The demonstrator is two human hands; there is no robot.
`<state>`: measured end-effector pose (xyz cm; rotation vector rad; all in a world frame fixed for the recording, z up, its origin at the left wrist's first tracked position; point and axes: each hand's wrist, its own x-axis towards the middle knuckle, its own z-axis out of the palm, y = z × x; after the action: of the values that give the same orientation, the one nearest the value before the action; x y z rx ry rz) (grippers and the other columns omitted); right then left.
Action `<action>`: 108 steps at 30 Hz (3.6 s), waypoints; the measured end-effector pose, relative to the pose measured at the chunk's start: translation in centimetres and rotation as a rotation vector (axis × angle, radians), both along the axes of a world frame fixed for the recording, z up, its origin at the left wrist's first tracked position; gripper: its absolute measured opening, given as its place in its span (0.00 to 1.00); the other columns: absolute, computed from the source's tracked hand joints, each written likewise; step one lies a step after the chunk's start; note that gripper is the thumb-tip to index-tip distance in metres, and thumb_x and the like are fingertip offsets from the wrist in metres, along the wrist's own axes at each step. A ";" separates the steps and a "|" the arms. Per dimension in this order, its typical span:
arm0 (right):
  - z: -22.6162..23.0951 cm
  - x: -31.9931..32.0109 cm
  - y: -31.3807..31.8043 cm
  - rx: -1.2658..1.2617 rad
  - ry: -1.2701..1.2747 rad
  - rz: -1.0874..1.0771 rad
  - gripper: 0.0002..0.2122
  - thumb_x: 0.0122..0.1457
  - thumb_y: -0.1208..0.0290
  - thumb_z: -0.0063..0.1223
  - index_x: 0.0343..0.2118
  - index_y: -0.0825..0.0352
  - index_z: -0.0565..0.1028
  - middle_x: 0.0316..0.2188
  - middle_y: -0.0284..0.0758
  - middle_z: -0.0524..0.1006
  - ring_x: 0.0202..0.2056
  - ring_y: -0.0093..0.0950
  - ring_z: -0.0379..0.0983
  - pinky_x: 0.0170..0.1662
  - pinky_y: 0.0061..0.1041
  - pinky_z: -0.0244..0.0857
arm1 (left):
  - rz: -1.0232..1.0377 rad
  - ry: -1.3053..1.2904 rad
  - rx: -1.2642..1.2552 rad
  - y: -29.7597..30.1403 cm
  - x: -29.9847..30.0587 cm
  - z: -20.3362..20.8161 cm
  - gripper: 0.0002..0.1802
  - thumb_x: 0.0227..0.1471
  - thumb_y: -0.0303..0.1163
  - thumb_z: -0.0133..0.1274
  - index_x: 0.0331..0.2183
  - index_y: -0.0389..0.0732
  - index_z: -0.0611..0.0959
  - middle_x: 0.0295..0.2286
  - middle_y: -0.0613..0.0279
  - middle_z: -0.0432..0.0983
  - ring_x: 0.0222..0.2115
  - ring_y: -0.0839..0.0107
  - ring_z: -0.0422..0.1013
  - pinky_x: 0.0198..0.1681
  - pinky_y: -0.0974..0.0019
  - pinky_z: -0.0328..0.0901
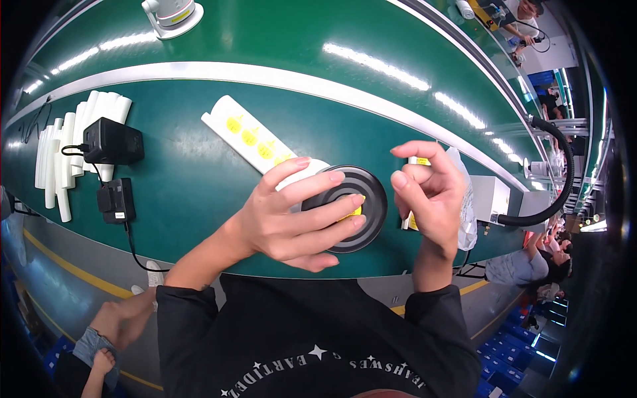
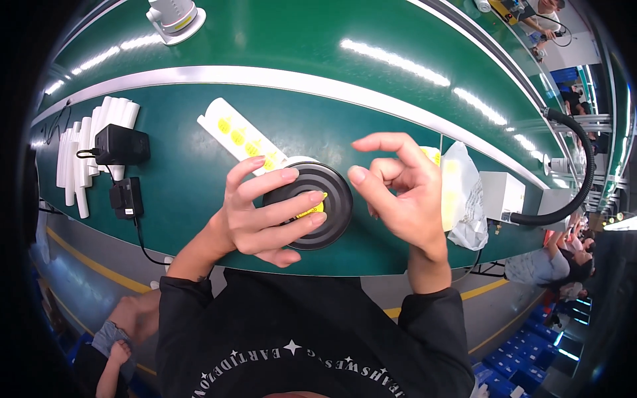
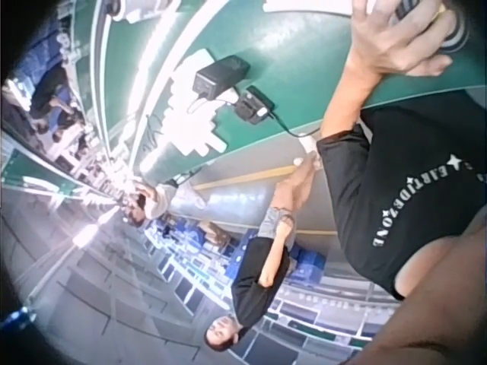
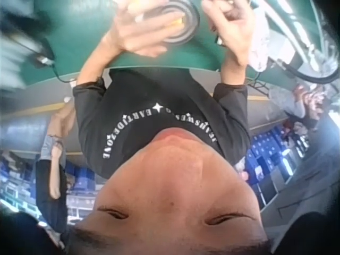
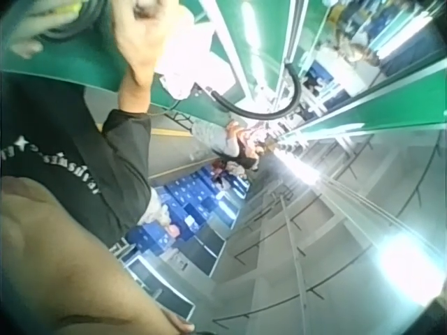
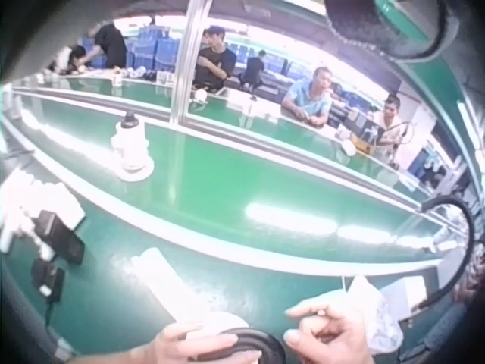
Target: The person peels yellow labels from a backing sheet by hand and applies them to white cylindrical components on an assembly line.
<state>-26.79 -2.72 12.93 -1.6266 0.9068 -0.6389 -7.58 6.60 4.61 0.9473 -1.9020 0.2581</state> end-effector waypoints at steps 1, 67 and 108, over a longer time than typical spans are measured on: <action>-0.6 -0.3 0.0 0.038 -0.040 -0.009 0.10 0.55 0.81 0.51 0.40 0.72 0.69 0.11 0.24 0.66 0.13 0.10 0.60 0.16 0.12 0.51 | 0.027 0.003 -0.016 0.1 -0.1 -0.1 0.21 0.50 0.51 0.42 0.36 0.49 0.82 0.40 0.70 0.76 0.43 0.65 0.69 0.49 0.51 0.58; -2.1 -1.2 -0.9 0.262 0.205 0.442 0.32 0.43 0.58 0.65 0.50 0.67 0.66 0.40 0.39 0.76 0.43 0.30 0.72 0.48 0.28 0.64 | -0.647 1.702 1.467 -1.7 0.3 0.0 0.38 0.52 0.57 0.39 0.60 0.50 0.58 0.46 0.61 0.67 0.45 0.67 0.66 0.45 0.60 0.65; 0.8 0.6 -12.2 -0.320 0.054 -0.171 0.26 0.41 0.60 0.66 0.41 0.72 0.73 0.31 0.37 0.76 0.33 0.24 0.72 0.38 0.22 0.67 | 0.302 0.833 0.204 -4.4 1.2 -4.2 0.29 0.51 0.37 0.51 0.53 0.37 0.66 0.47 0.49 0.62 0.46 0.56 0.62 0.49 0.59 0.59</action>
<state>-26.22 -14.92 13.76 -1.8687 1.0304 -0.8991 -6.42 2.21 0.46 1.2344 -1.0310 -0.1523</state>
